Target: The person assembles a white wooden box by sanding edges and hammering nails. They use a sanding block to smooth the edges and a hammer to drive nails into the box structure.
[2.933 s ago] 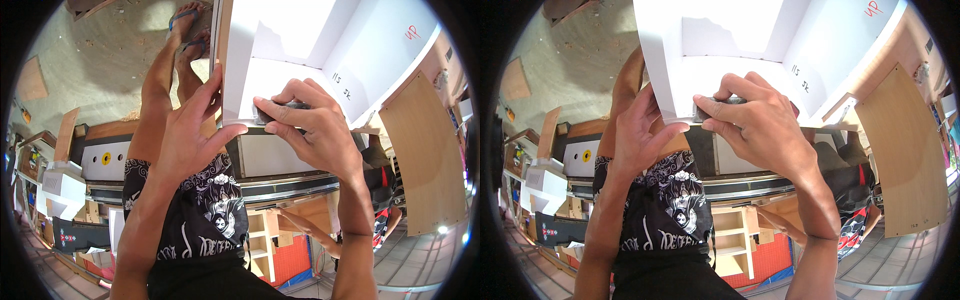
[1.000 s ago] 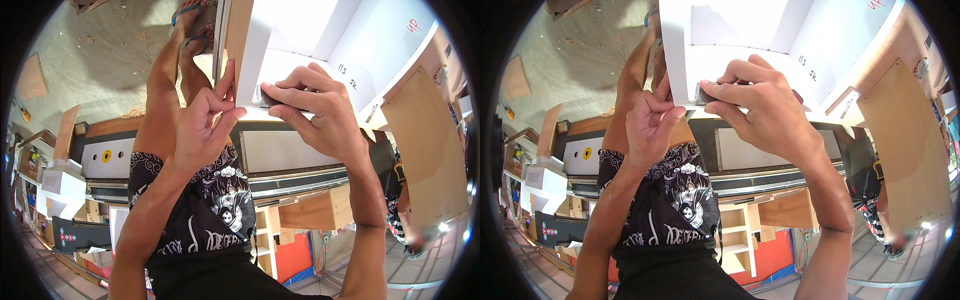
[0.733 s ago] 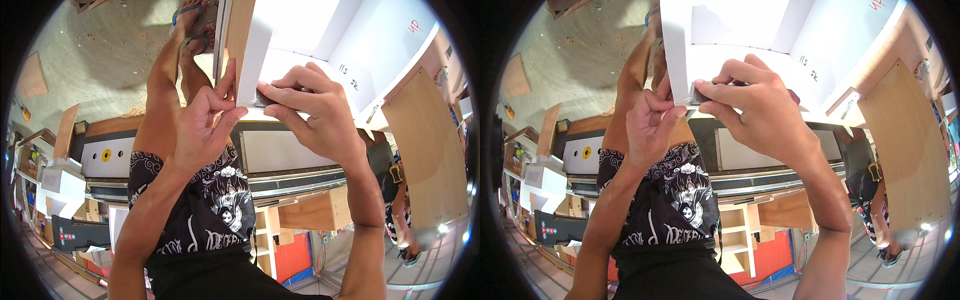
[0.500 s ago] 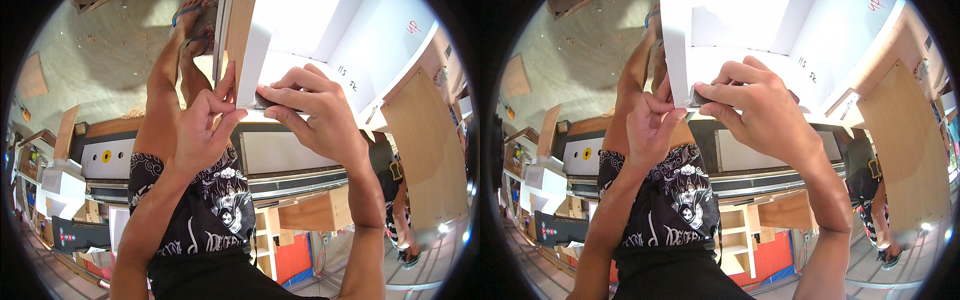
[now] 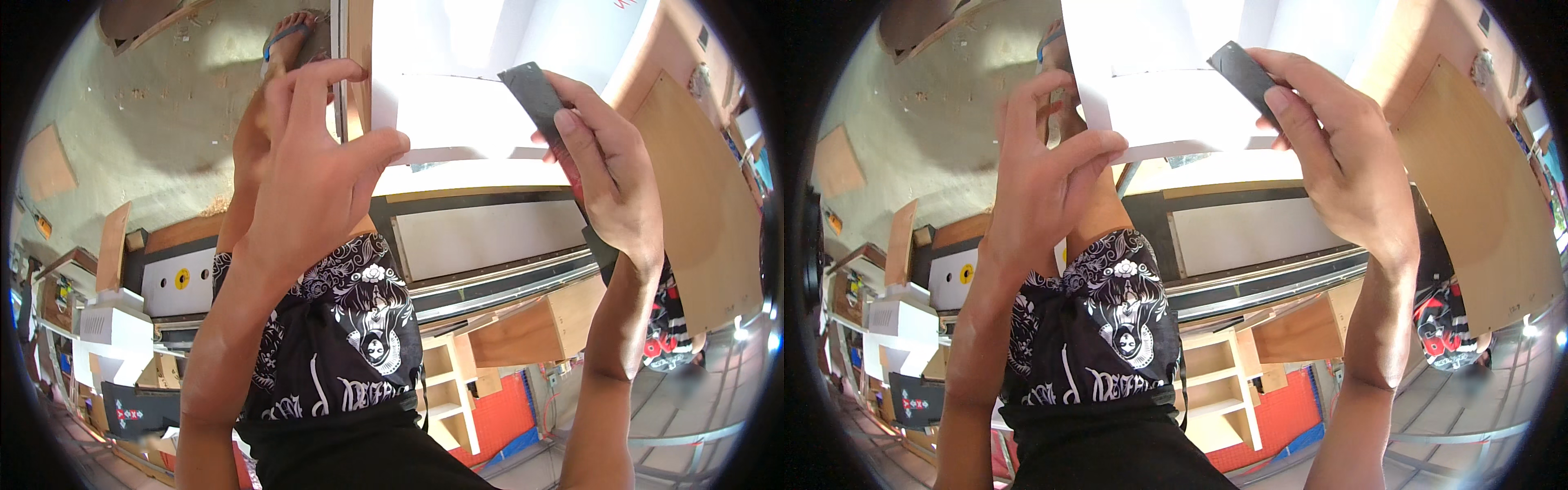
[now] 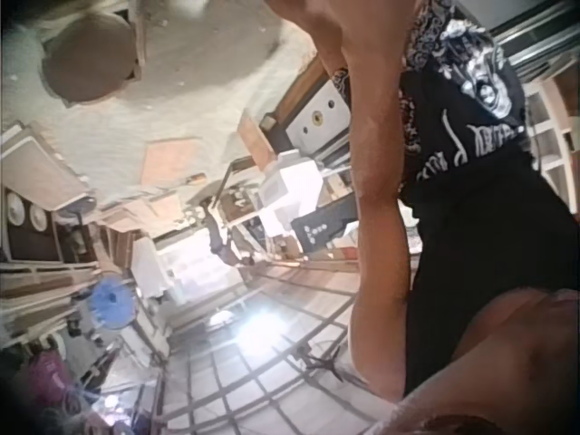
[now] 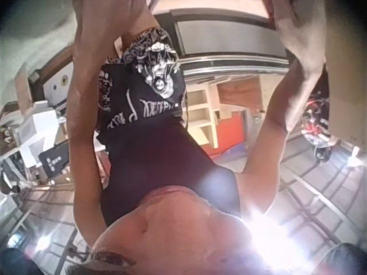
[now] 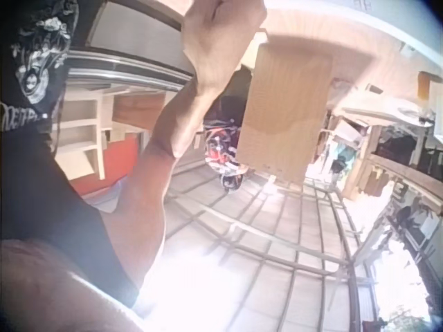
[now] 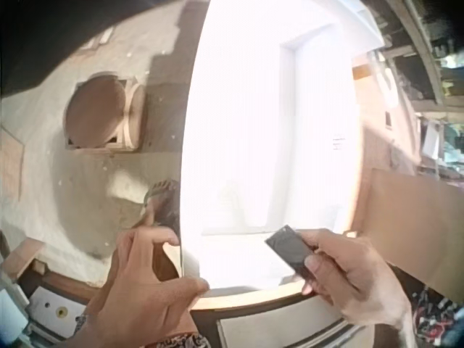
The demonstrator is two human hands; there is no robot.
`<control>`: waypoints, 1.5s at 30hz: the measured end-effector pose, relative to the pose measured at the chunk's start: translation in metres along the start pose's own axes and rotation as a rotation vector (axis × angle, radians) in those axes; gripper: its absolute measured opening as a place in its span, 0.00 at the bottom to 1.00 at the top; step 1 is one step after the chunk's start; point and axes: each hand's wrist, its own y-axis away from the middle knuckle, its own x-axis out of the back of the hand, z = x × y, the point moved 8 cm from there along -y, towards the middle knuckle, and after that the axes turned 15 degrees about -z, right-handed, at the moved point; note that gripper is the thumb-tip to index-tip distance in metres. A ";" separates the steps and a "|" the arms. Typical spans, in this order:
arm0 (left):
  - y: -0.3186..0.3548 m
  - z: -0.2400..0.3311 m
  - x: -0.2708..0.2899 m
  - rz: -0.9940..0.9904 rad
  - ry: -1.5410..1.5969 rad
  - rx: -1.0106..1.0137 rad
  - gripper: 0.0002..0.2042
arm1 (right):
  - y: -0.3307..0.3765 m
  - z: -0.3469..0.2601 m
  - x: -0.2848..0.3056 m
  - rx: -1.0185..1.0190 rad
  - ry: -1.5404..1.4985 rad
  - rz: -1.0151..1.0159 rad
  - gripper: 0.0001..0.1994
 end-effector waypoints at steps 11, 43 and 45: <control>-0.043 0.018 -0.030 -0.059 -0.168 -0.097 0.07 | 0.086 0.089 -0.042 -0.230 -0.406 0.315 0.26; -0.103 0.075 -0.074 -0.511 -0.497 -0.447 0.03 | 0.132 0.116 -0.118 0.004 -0.240 0.390 0.21; -0.095 0.066 -0.086 -0.540 -0.493 -0.319 0.02 | 0.137 0.114 -0.098 -0.043 -0.213 0.463 0.19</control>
